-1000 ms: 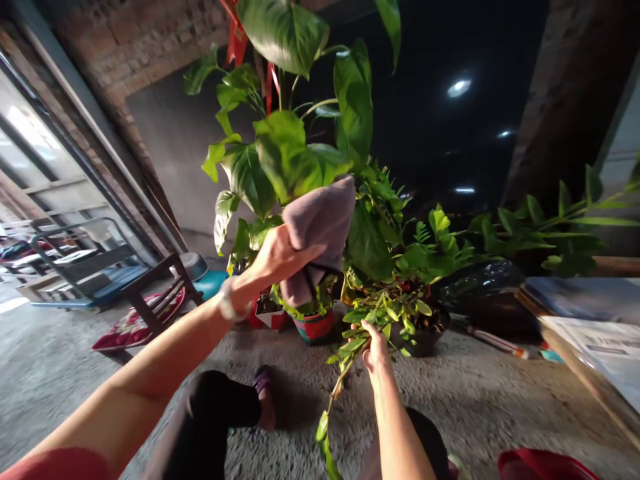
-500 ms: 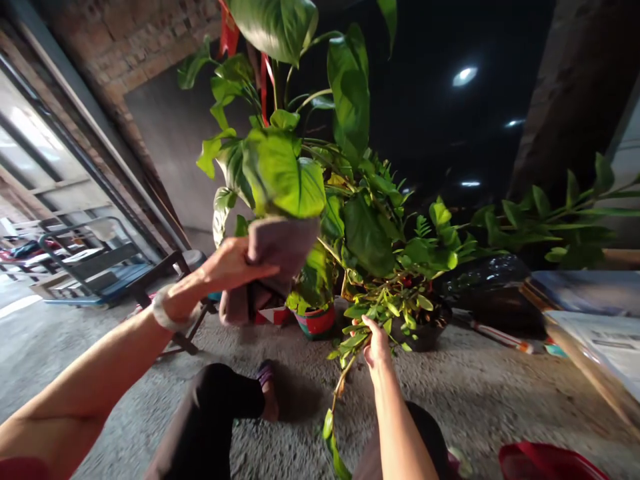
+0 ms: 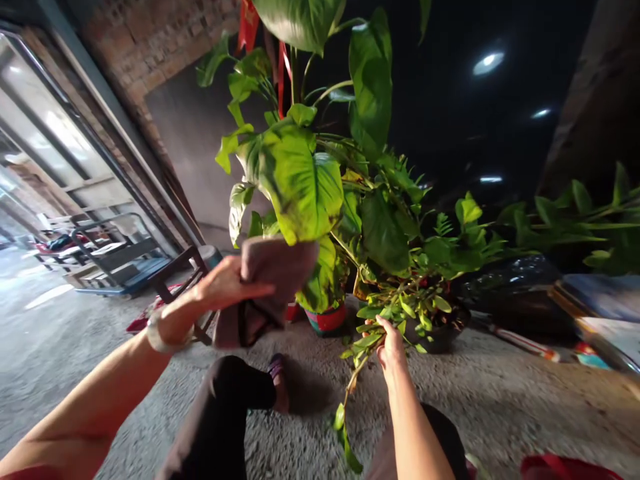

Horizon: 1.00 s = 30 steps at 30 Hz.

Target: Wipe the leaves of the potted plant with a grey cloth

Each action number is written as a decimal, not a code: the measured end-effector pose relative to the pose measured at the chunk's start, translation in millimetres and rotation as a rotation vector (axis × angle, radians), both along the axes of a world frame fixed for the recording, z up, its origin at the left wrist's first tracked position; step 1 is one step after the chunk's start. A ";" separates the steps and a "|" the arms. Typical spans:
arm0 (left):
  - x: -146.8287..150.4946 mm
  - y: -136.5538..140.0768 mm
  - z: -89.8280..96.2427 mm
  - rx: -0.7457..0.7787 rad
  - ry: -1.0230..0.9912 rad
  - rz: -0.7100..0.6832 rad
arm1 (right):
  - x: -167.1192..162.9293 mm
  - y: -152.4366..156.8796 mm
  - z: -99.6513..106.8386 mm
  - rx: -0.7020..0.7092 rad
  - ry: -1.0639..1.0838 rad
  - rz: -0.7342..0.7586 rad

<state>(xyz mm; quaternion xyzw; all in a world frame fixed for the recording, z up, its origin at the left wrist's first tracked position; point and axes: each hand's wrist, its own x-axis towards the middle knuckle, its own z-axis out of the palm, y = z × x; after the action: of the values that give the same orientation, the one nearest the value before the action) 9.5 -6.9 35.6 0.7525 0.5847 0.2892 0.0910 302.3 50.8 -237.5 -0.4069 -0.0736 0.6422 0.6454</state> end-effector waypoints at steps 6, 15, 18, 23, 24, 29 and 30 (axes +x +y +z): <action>13.7 55.6 -47.7 0.093 0.149 0.260 | -3.7 6.5 -4.5 -0.013 0.001 0.008; 36.7 17.3 -93.2 -0.405 0.297 -0.202 | 2.2 4.3 -16.3 -0.006 -0.046 0.041; 63.4 56.5 -73.4 -0.146 0.299 0.015 | 1.2 9.3 -17.1 -0.016 -0.041 0.043; 74.5 91.6 -117.0 -0.261 0.549 0.041 | -3.7 15.3 -21.0 -0.026 -0.001 0.014; 70.2 87.6 -127.6 -0.354 0.569 -0.003 | -3.9 15.2 -21.9 -0.021 0.011 0.008; 72.7 62.7 -130.1 -0.412 0.346 -0.091 | -0.7 12.6 -23.9 0.028 0.047 0.020; 82.9 63.9 -123.8 -0.350 0.271 -0.088 | 0.1 12.7 -23.4 0.035 0.052 0.021</action>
<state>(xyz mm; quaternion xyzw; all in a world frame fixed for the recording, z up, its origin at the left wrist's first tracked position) 92.5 57.0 -88.2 0.7820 0.5995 0.0755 0.1531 302.4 63.5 -260.9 -0.3780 -0.0723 0.6579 0.6473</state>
